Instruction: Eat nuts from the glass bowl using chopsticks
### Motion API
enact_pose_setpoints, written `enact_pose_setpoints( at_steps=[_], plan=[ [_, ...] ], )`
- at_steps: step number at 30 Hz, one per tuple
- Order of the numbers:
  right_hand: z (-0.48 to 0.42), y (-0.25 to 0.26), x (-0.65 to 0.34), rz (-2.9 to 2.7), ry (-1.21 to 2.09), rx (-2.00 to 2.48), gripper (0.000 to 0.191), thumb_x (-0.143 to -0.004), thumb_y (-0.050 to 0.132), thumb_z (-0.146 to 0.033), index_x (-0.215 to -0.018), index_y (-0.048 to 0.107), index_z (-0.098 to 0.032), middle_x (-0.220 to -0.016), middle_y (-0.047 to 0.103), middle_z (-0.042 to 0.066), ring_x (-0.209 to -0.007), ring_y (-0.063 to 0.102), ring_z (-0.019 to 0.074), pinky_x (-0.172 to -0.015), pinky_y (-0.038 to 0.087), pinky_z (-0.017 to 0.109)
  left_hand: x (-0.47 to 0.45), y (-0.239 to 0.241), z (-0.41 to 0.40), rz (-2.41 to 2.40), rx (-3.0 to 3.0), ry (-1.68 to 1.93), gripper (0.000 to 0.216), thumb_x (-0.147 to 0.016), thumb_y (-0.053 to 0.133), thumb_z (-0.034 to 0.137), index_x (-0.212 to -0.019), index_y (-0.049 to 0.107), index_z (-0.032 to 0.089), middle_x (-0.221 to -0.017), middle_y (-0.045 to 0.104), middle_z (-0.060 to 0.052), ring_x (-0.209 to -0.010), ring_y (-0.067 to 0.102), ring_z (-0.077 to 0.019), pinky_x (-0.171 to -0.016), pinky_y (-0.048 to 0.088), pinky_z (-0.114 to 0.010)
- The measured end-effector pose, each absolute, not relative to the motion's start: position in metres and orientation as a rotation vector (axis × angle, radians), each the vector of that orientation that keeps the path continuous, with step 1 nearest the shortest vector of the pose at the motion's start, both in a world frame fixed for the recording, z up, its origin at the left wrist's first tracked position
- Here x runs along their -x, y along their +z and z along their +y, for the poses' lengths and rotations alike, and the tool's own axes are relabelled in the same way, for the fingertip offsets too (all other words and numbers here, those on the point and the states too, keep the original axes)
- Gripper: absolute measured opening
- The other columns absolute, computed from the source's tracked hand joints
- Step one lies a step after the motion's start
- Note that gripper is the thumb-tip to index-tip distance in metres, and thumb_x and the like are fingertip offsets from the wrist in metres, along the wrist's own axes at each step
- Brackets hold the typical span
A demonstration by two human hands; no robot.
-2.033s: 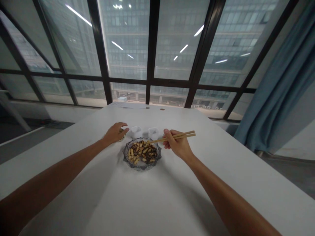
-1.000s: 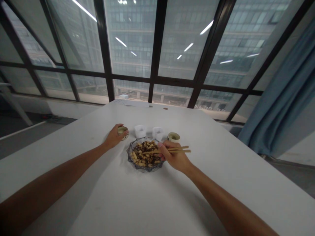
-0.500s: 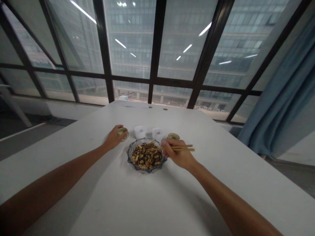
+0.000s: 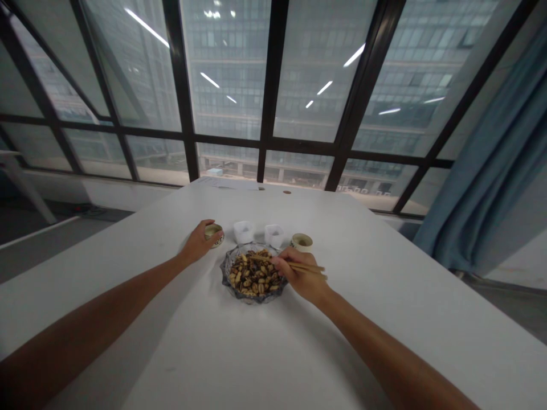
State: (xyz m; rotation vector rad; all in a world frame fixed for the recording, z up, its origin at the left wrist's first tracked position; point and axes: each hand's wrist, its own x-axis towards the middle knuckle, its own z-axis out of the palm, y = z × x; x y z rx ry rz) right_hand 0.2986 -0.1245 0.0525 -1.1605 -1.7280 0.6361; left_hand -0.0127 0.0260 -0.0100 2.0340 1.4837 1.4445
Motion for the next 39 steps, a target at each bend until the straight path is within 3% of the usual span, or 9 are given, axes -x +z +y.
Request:
enact_pose_setpoints(
  at_steps=[5, 10, 27, 35, 39],
  plan=[
    [-0.1253, 0.0512, -0.2976, -1.806, 0.505, 1.177, 0.025, -0.087, 0.067, -0.046, -0.073, 0.069, -0.026, -0.065, 0.070, 0.003, -0.059, 0.064, 0.0190, -0.052, 0.051, 0.031, 0.0127, -0.0101, 0.0254, 1.475, -2.035, 1.435, 0.051, -0.082, 0.066, 0.051, -0.121, 0.054, 0.021, -0.118, 0.068, -0.012, -0.111, 0.065, -0.0277, -0.098, 0.052, -0.046],
    [-0.1276, 0.0527, -0.2948, -1.857, 0.420, 1.190, 0.027, -0.087, 0.066, -0.048, -0.072, 0.068, -0.026, -0.061, 0.068, 0.001, -0.055, 0.061, 0.0174, -0.051, 0.046, 0.030, 0.0121, -0.0088, 0.0241, 1.489, -2.034, 1.428, 0.050, -0.082, 0.067, 0.050, -0.121, 0.055, 0.022, -0.120, 0.068, -0.012, -0.113, 0.065, -0.0271, -0.100, 0.051, -0.045],
    [-0.1269, 0.0491, -0.2925, -1.851, 0.398, 1.187, 0.036, -0.095, 0.057, -0.050, -0.068, 0.061, -0.026, -0.062, 0.069, 0.001, -0.055, 0.064, 0.0178, -0.053, 0.049, 0.030, 0.0122, -0.0096, 0.0250, 1.493, -2.030, 1.404, 0.051, -0.083, 0.066, 0.050, -0.123, 0.053, 0.021, -0.119, 0.068, -0.012, -0.112, 0.065, -0.0263, -0.098, 0.051, -0.044],
    [-0.1233, 0.0463, -0.2953, -1.692, 0.554, 1.196, 0.041, -0.088, 0.063, -0.061, -0.066, 0.062, -0.026, -0.062, 0.071, 0.004, -0.052, 0.067, 0.0202, -0.048, 0.053, 0.032, 0.0119, -0.0101, 0.0254, 1.505, -2.065, 1.400, 0.052, -0.084, 0.065, 0.051, -0.124, 0.053, 0.020, -0.126, 0.066, -0.014, -0.117, 0.063, -0.0276, -0.103, 0.049, -0.045],
    [-0.1189, 0.0534, -0.2957, -1.454, 0.688, 1.132, 0.052, -0.081, 0.065, -0.071, -0.064, 0.061, -0.023, -0.058, 0.069, 0.005, -0.044, 0.062, 0.0178, -0.040, 0.049, 0.029, 0.0110, -0.0095, 0.0245, 1.529, -2.032, 1.389, 0.056, -0.082, 0.067, 0.051, -0.126, 0.051, 0.020, -0.127, 0.066, -0.013, -0.115, 0.065, -0.0268, -0.102, 0.050, -0.044]
  ],
)
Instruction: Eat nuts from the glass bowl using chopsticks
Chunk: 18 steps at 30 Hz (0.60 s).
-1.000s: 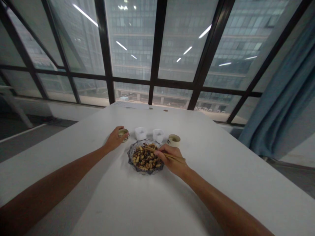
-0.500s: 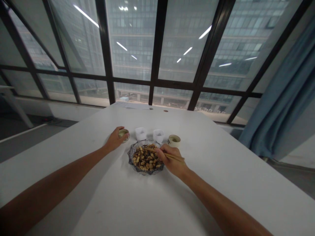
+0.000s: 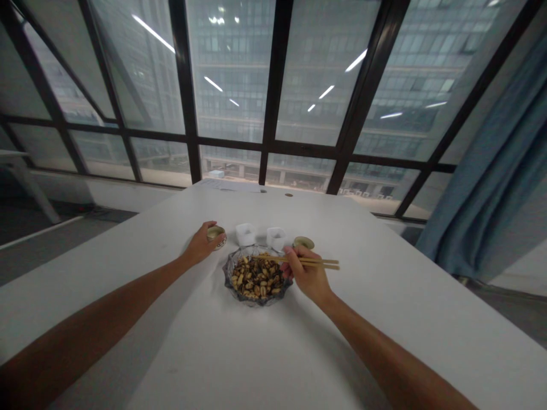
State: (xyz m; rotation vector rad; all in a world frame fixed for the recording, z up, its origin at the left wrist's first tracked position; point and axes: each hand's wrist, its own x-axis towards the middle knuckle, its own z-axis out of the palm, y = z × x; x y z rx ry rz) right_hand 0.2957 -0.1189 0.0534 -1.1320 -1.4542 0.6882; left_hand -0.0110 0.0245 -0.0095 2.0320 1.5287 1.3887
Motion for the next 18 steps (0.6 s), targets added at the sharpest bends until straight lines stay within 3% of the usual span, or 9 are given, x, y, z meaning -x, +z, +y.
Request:
enact_pose_setpoints(
  at_steps=[5, 9, 13, 18],
  plan=[
    [-0.108, 0.061, -0.303, -1.145, 0.903, 1.070, 0.058, -0.066, 0.076, -0.074, -0.076, 0.063, -0.019, -0.054, 0.067, 0.003, -0.039, 0.058, 0.0150, -0.036, 0.044, 0.025, 0.010, -0.006, 0.020, 1.620, -1.961, 1.263, 0.075, -0.077, 0.073, 0.056, -0.136, 0.047, 0.017, -0.124, 0.068, -0.015, -0.111, 0.067, -0.0280, -0.097, 0.054, -0.042],
    [-0.104, 0.060, -0.307, -1.082, 0.938, 1.077, 0.058, -0.065, 0.077, -0.073, -0.077, 0.063, -0.018, -0.053, 0.067, 0.004, -0.039, 0.057, 0.0147, -0.035, 0.042, 0.024, 0.012, -0.006, 0.019, 1.636, -2.000, 1.244, 0.074, -0.075, 0.075, 0.053, -0.133, 0.050, 0.017, -0.124, 0.068, -0.014, -0.113, 0.067, -0.0284, -0.099, 0.054, -0.042],
    [-0.112, 0.060, -0.312, -1.360, 0.551, 1.079, 0.051, -0.083, 0.063, -0.070, -0.069, 0.062, -0.021, -0.057, 0.069, 0.005, -0.043, 0.061, 0.0161, -0.040, 0.047, 0.027, 0.013, -0.008, 0.020, 1.561, -2.169, 1.377, 0.071, -0.068, 0.082, 0.047, -0.126, 0.053, 0.018, -0.126, 0.065, -0.013, -0.116, 0.064, -0.0295, -0.104, 0.051, -0.044],
    [-0.127, 0.065, -0.321, -1.941, -0.136, 0.961, 0.037, -0.096, 0.057, -0.048, -0.069, 0.067, -0.024, -0.058, 0.069, 0.002, -0.051, 0.065, 0.0155, -0.054, 0.050, 0.026, 0.014, -0.009, 0.019, 1.408, -2.339, 1.488, 0.067, -0.067, 0.083, 0.039, -0.123, 0.052, 0.021, -0.126, 0.062, -0.010, -0.120, 0.061, -0.0288, -0.107, 0.048, -0.045]
  ],
)
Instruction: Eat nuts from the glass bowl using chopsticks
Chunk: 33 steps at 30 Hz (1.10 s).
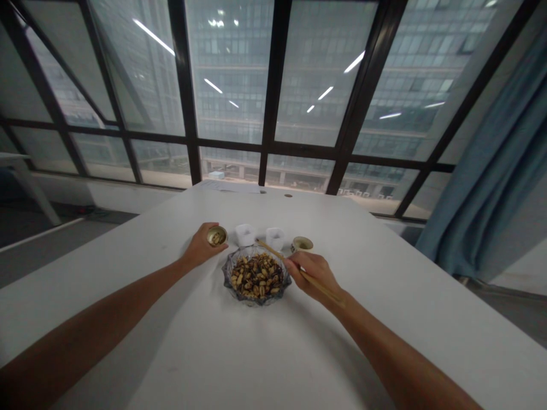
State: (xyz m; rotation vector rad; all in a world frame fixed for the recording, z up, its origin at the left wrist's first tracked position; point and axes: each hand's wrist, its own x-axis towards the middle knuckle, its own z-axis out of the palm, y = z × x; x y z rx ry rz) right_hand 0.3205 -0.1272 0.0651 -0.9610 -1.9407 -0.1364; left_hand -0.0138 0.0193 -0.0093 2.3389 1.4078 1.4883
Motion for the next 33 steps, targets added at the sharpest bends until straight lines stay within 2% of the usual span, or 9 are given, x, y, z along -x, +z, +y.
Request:
enact_pose_setpoints(
  at_steps=[3, 8, 13, 17, 23, 29, 33],
  plan=[
    [-0.130, 0.068, -0.321, -2.015, -0.310, 0.901, 0.037, -0.100, 0.052, -0.039, -0.069, 0.066, -0.024, -0.058, 0.069, 0.001, -0.049, 0.063, 0.0139, -0.052, 0.048, 0.024, 0.014, -0.010, 0.019, 1.381, -2.364, 1.511, 0.066, -0.068, 0.084, 0.037, -0.123, 0.051, 0.021, -0.126, 0.061, -0.010, -0.121, 0.059, -0.0287, -0.108, 0.048, -0.046],
    [-0.127, 0.070, -0.320, -1.962, -0.307, 0.946, 0.041, -0.100, 0.051, -0.042, -0.066, 0.064, -0.023, -0.053, 0.066, 0.000, -0.045, 0.060, 0.0131, -0.049, 0.046, 0.024, 0.015, -0.012, 0.021, 1.387, -2.361, 1.509, 0.067, -0.067, 0.084, 0.038, -0.124, 0.052, 0.020, -0.126, 0.062, -0.011, -0.121, 0.060, -0.0286, -0.108, 0.048, -0.046],
    [-0.124, 0.071, -0.315, -1.750, 0.113, 1.029, 0.045, -0.097, 0.052, -0.055, -0.068, 0.063, -0.022, -0.058, 0.070, 0.003, -0.045, 0.064, 0.0147, -0.045, 0.051, 0.025, 0.014, -0.012, 0.023, 1.508, -2.212, 1.469, 0.074, -0.067, 0.084, 0.046, -0.128, 0.052, 0.019, -0.129, 0.064, -0.013, -0.120, 0.063, -0.0293, -0.106, 0.049, -0.045],
    [-0.119, 0.075, -0.312, -1.510, 0.434, 1.029, 0.052, -0.087, 0.059, -0.068, -0.066, 0.060, -0.021, -0.056, 0.070, 0.005, -0.041, 0.061, 0.0151, -0.037, 0.048, 0.026, 0.013, -0.011, 0.024, 1.609, -2.015, 1.400, 0.083, -0.066, 0.083, 0.053, -0.134, 0.049, 0.019, -0.124, 0.068, -0.012, -0.112, 0.067, -0.0280, -0.099, 0.054, -0.042],
    [-0.108, 0.079, -0.324, -1.284, 0.648, 1.056, 0.058, -0.075, 0.069, -0.075, -0.065, 0.059, -0.019, -0.053, 0.067, 0.005, -0.038, 0.058, 0.0142, -0.034, 0.044, 0.025, 0.014, -0.005, 0.023, 1.684, -1.964, 1.266, 0.082, -0.072, 0.079, 0.056, -0.138, 0.047, 0.020, -0.125, 0.068, -0.012, -0.109, 0.068, -0.0256, -0.095, 0.054, -0.039],
    [-0.093, 0.073, -0.341, -1.103, 0.799, 1.082, 0.060, -0.063, 0.078, -0.075, -0.066, 0.060, -0.018, -0.047, 0.063, 0.004, -0.033, 0.053, 0.0137, -0.030, 0.039, 0.024, 0.007, 0.023, 0.026, 1.734, -2.392, 1.085, 0.073, -0.078, 0.071, 0.060, -0.136, 0.053, 0.019, -0.138, 0.061, -0.016, -0.129, 0.055, -0.0343, -0.108, 0.044, -0.048],
    [-0.089, 0.068, -0.347, -1.077, 0.835, 1.082, 0.060, -0.061, 0.079, -0.074, -0.066, 0.060, -0.018, -0.047, 0.064, 0.004, -0.034, 0.053, 0.0134, -0.030, 0.038, 0.023, -0.019, 0.038, 0.031, 1.632, -2.636, 0.930, 0.075, -0.080, 0.069, 0.059, -0.139, 0.051, 0.016, -0.132, 0.064, -0.019, -0.126, 0.057, -0.0383, -0.106, 0.042, -0.051]
  ],
)
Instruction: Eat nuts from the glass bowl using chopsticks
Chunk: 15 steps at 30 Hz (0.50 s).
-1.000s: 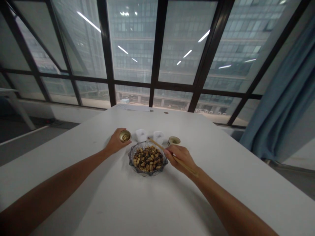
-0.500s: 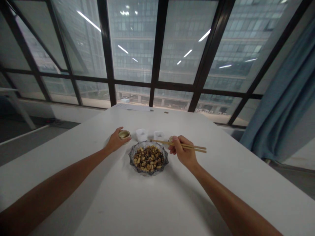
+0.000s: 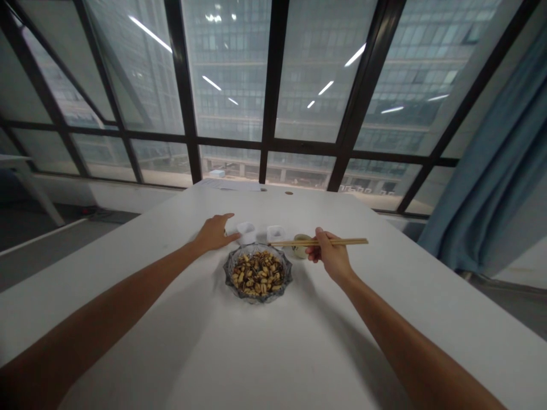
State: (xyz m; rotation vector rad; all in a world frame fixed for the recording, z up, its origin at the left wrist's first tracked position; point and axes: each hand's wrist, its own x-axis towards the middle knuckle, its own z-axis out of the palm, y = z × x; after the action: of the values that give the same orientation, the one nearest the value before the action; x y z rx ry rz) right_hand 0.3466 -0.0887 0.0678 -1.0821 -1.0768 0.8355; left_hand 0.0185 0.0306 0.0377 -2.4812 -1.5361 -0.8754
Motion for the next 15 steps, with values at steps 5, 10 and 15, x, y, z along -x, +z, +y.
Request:
enact_pose_setpoints(
  at_steps=[5, 10, 15],
  plan=[
    [-0.088, 0.067, -0.350, -1.079, 0.827, 1.083, 0.059, -0.061, 0.080, -0.073, -0.066, 0.059, -0.018, -0.047, 0.064, 0.004, -0.034, 0.054, 0.0137, -0.031, 0.038, 0.024, -0.048, 0.046, 0.038, -1.541, 2.603, -0.693, 0.081, -0.077, 0.073, 0.055, -0.143, 0.046, 0.016, -0.120, 0.071, -0.019, -0.112, 0.067, -0.0376, -0.098, 0.047, -0.047],
    [-0.087, 0.069, -0.351, -1.069, 0.846, 1.065, 0.059, -0.063, 0.078, -0.074, -0.066, 0.057, -0.019, -0.047, 0.063, 0.003, -0.034, 0.054, 0.0134, -0.031, 0.038, 0.023, -0.052, 0.049, 0.037, -1.483, 2.681, -0.745, 0.082, -0.076, 0.077, 0.038, -0.147, 0.039, 0.018, -0.126, 0.068, -0.017, -0.114, 0.066, -0.0345, -0.097, 0.048, -0.045],
    [-0.089, 0.071, -0.349, -1.085, 0.817, 1.016, 0.059, -0.065, 0.077, -0.074, -0.067, 0.058, -0.019, -0.049, 0.064, 0.003, -0.035, 0.054, 0.0128, -0.032, 0.039, 0.023, -0.044, 0.051, 0.027, -1.172, 2.720, -0.888, 0.079, -0.074, 0.073, 0.018, -0.147, 0.041, 0.020, -0.140, 0.057, -0.014, -0.128, 0.054, -0.0306, -0.110, 0.044, -0.045]
  ],
)
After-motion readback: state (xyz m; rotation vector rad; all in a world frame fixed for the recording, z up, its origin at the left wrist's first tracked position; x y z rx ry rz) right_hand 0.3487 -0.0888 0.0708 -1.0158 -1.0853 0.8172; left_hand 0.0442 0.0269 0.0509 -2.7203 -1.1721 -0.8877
